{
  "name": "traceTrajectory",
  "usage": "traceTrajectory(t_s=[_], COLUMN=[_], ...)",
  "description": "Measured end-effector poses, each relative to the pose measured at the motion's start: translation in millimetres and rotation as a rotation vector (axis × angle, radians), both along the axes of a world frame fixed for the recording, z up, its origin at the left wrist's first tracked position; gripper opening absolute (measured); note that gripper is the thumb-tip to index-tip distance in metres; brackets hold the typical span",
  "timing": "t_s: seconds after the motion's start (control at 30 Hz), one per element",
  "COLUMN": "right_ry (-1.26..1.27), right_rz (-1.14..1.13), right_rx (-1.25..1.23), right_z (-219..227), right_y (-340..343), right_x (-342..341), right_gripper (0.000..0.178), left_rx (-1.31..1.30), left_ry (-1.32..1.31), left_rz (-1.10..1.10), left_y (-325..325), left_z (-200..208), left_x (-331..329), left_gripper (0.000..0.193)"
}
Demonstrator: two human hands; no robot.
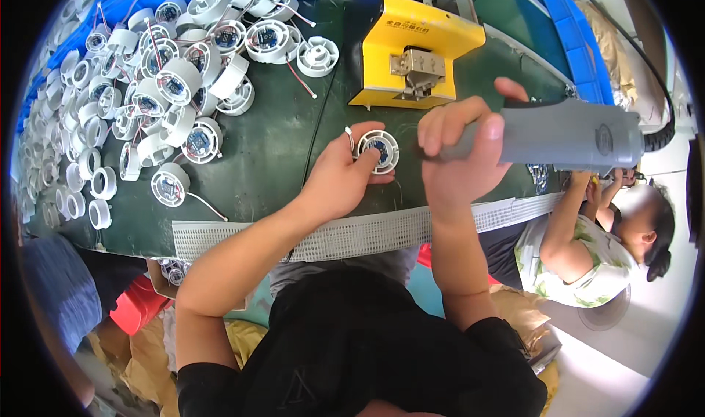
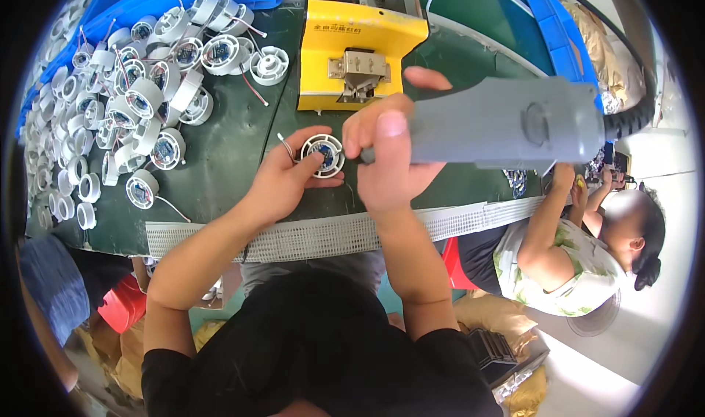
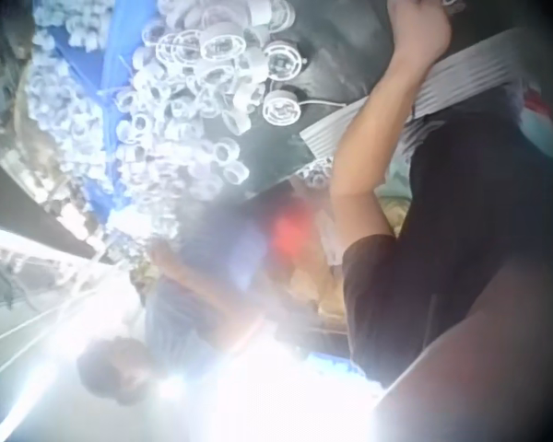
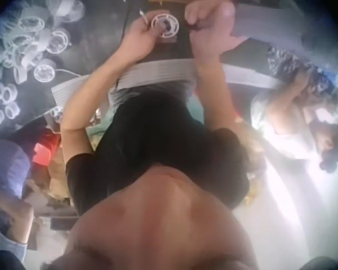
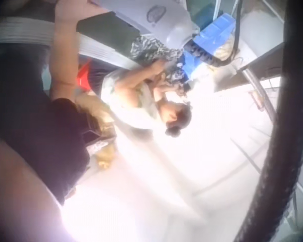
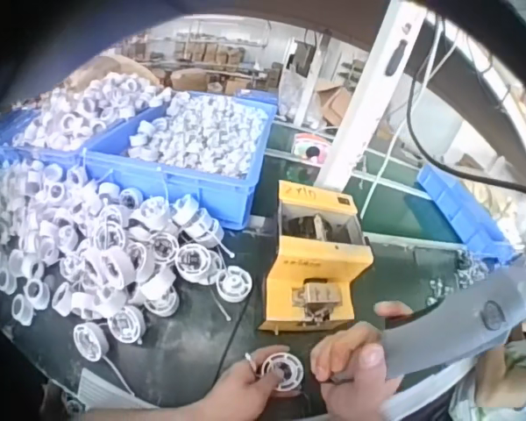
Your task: Assembling small electronic sensor or camera modules using an electric screwdriver at a production workbench.
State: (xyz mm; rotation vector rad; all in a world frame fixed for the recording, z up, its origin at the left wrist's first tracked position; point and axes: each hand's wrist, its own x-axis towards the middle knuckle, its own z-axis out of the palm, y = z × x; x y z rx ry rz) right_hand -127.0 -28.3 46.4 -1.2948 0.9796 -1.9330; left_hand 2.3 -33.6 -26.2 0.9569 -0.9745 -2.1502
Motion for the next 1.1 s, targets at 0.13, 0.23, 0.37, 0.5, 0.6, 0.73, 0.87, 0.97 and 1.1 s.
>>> traceTrajectory(t_s=[0.13,0.23,0.37,0.5,0.6,0.73,0.87,0.97,1.1], right_ry=[0.024,0.031,0.053,0.048,0.037,-0.149,0.048,0.023,-0.005], right_rz=[0.031,0.052,0.046,0.041,0.039,0.056,0.048,0.179,0.245], right_rx=[0.019,0.016,0.01,0.009,0.016,-0.058,0.001,0.006,0.029], right_z=[-13.7,-15.7,-17.8,-20.0,-21.1,-20.8,-28.1,-28.3,-36.1], right_y=[9.1,11.6,12.6,13.6,14.2,13.7,11.4,12.5,17.1], right_x=[6.1,6.3,7.9,8.8,10.9,14.4,9.9,6.2,3.6], right_gripper=[0.049,0.05,0.049,0.049,0.049,0.045,0.042,0.039,0.04], left_rx=[0.003,-0.013,-0.012,-0.017,-0.01,-0.016,-0.026,-0.042,-0.198], left_ry=[0.015,0.038,0.025,0.025,0.017,0.003,-0.013,-0.04,-0.139], left_rz=[0.072,0.093,0.083,0.075,0.085,0.077,0.069,0.065,0.103], left_y=[1.2,1.7,2.3,3.1,3.7,3.7,2.3,3.9,4.7], left_z=[-2.0,-2.7,-1.8,-1.2,-0.7,-3.1,-2.0,2.1,-6.0], left_x=[-2.1,-3.2,-2.3,-2.0,-1.7,-2.5,-1.8,-3.5,-7.1], left_gripper=[0.033,0.032,0.031,0.032,0.032,0.033,0.033,0.034,0.032])
